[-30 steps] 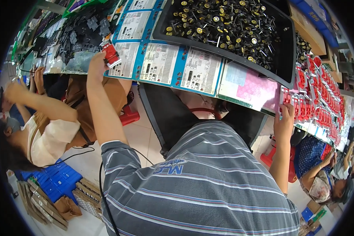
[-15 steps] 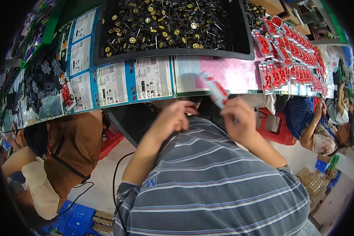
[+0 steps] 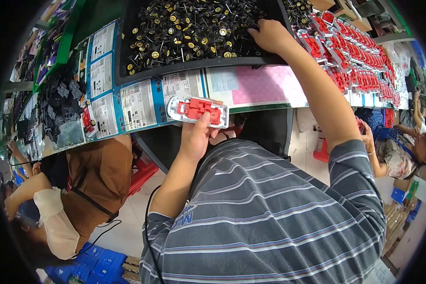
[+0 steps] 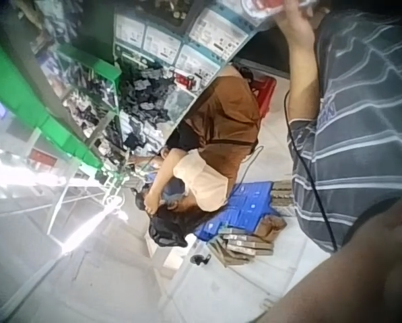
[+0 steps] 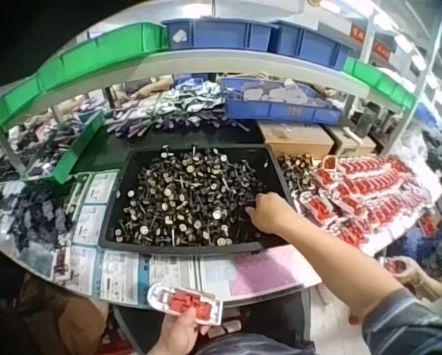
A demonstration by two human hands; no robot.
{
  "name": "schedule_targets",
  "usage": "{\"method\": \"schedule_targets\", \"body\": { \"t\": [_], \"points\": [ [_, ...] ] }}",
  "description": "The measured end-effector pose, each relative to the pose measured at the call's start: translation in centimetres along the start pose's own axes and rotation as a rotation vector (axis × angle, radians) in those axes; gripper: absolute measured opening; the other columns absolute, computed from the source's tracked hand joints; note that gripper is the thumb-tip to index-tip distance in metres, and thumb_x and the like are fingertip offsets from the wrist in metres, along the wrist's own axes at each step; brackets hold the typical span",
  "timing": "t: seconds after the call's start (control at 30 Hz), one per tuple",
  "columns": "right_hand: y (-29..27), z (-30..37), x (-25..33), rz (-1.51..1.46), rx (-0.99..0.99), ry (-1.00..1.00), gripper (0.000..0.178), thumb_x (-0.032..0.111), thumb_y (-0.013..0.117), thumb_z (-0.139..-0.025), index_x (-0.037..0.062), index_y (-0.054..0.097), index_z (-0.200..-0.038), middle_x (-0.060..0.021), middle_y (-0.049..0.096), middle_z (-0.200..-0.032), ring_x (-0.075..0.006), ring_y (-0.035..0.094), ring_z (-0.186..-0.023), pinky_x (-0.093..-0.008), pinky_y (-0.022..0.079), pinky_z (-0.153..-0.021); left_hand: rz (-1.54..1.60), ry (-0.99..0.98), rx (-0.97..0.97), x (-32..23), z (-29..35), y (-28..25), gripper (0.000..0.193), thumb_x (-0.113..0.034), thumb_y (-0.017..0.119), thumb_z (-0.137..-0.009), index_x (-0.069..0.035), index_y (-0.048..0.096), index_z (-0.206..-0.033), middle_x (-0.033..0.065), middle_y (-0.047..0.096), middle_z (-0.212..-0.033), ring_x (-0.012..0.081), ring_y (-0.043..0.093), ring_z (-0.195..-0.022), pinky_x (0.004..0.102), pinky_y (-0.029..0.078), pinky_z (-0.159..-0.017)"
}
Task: The person assembles toy cars by taking toy car chassis and wheel axles from the table, fitting the wheel axles onto the chassis by hand, and placing the assembled chassis aside.
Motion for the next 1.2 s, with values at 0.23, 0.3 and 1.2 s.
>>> {"method": "schedule_targets", "body": {
  "t": [0.23,0.3,1.2],
  "points": [
    [1.3,-2.2,-0.7,0.124,0.08,0.087,0.043,0.04,0.061,-0.091,0.0003,0.075,-0.095,-0.0238,0.071,-0.101,-0.0402,0.067,-0.102,-0.0463,0.053,-0.092,-0.009,-0.02,-0.097,1.1,1.5,0.1,0.038,-0.03,0.059,-0.099,0.0,0.057,-0.123,0.0034,0.062,-0.088,0.0058,0.048,-0.061,0.021,0.035,-0.053],
    [0.5,-1.5,-0.1,0.14,0.059,-0.096,0.038,0.037,0.064,-0.089,0.0014,0.075,-0.095,-0.021,0.072,-0.1,-0.0385,0.067,-0.1,-0.0439,0.053,-0.092,-0.008,-0.048,-0.09,1.3,1.6,-0.2,0.039,-0.031,0.058,-0.1,0.0,0.058,-0.123,0.0028,0.062,-0.088,0.0057,0.048,-0.061,0.0209,0.035,-0.053],
    [-2.4,19.6,11.4,-0.691,0.001,-0.414,0.045,0.007,0.085,-0.073,0.0035,0.062,-0.111,-0.0166,0.062,-0.127,-0.0331,0.06,-0.118,-0.0407,0.048,-0.098,-0.039,0.1,0.023,0.8,0.7,1.4,0.057,-0.017,0.061,-0.1,-0.002,0.031,-0.147,0.0102,0.056,-0.126,0.0147,0.062,-0.104,0.0286,0.054,-0.085]
  ]
}}
Point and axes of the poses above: each hand's wrist, its own z-axis away from the middle knuckle, its own y-axis out of the palm, x = y × z, the point moved 6 cm from there along -z, towards the middle knuckle
